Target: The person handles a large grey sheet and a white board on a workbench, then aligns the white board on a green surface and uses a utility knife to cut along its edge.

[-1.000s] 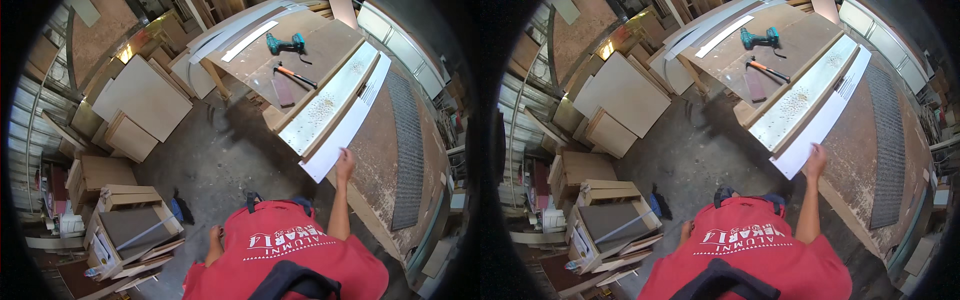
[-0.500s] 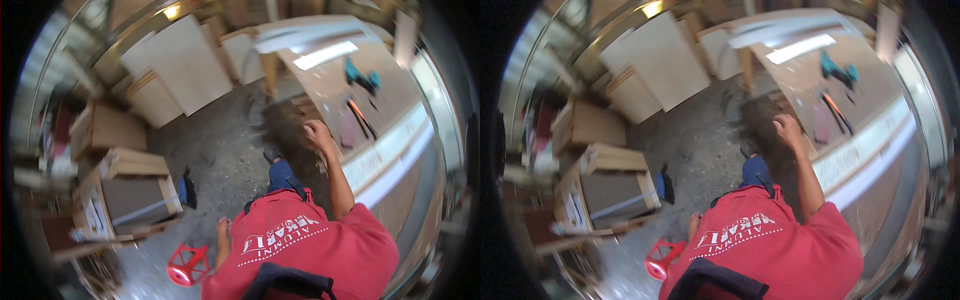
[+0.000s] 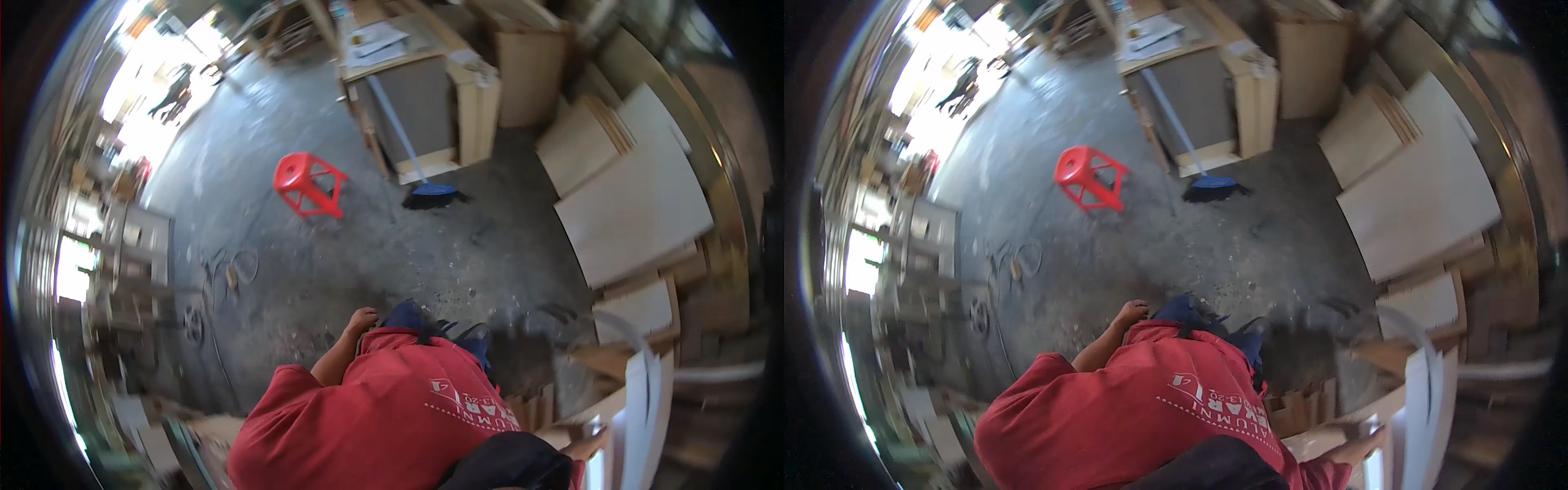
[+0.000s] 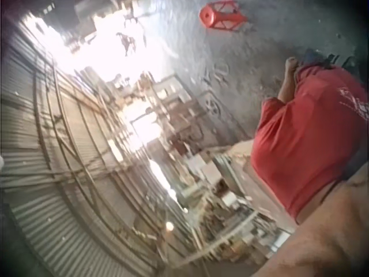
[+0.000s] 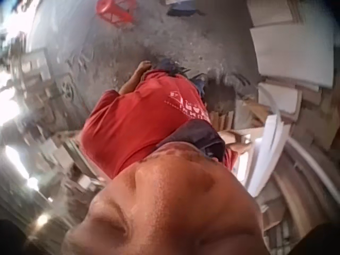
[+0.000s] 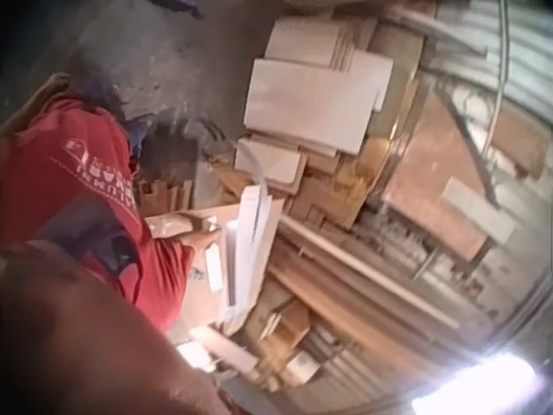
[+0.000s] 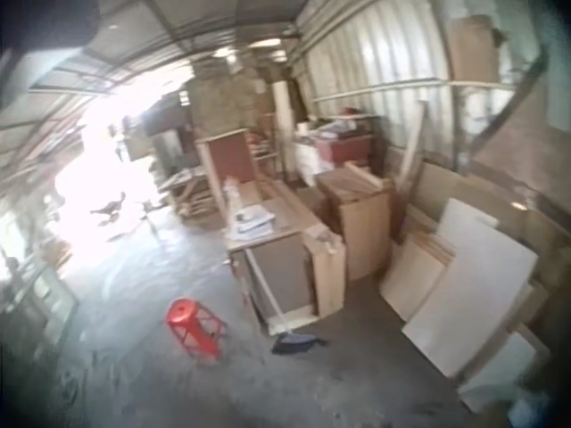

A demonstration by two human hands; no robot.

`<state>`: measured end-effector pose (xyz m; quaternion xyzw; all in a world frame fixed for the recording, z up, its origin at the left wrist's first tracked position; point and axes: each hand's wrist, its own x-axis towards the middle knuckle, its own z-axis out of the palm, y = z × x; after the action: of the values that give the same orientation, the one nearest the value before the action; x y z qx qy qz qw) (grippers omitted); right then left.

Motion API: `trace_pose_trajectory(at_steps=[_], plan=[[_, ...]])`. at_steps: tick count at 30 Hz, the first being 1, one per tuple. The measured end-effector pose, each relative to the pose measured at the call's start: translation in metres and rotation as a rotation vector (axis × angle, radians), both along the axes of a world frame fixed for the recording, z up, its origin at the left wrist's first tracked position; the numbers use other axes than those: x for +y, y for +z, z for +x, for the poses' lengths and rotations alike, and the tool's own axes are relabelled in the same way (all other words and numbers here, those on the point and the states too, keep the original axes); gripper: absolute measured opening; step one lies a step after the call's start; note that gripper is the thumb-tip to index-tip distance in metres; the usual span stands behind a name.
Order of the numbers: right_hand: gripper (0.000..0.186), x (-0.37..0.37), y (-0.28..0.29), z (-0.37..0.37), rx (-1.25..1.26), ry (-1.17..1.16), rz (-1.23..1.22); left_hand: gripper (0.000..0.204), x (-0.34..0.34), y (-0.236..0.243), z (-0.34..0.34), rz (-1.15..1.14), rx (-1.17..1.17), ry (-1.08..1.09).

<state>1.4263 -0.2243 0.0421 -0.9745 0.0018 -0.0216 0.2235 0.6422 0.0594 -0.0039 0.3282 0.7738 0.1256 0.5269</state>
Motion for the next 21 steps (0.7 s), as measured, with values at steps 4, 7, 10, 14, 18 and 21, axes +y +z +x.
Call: trace_pose_trajectory(at_steps=[4, 7, 10, 14, 18, 21], plan=[[0.054, 0.127, 0.002, 0.044, -0.072, 0.278, 0.004, 0.039, -0.047, -0.014, 0.05, 0.115, 0.042, -0.352], [0.056, 0.223, 0.0, 0.043, -0.133, 0.482, 0.033, 0.043, -0.066, 0.003, 0.077, 0.037, 0.103, -0.124], [0.059, 0.302, 0.001, -0.023, -0.105, 0.703, 0.079, 0.045, -0.124, 0.003, 0.041, -0.007, 0.214, 0.039], [0.063, 0.364, 0.016, -0.099, -0.152, 0.871, 0.125, 0.04, -0.142, -0.008, 0.028, -0.183, 0.102, 0.127], [0.067, 0.397, 0.028, -0.192, -0.196, 0.996, 0.164, 0.039, -0.153, -0.04, -0.001, -0.247, -0.083, 0.272], [0.07, 0.409, 0.03, -0.291, -0.166, 1.111, 0.205, 0.038, -0.163, -0.082, -0.069, -0.18, 0.107, 0.094]])
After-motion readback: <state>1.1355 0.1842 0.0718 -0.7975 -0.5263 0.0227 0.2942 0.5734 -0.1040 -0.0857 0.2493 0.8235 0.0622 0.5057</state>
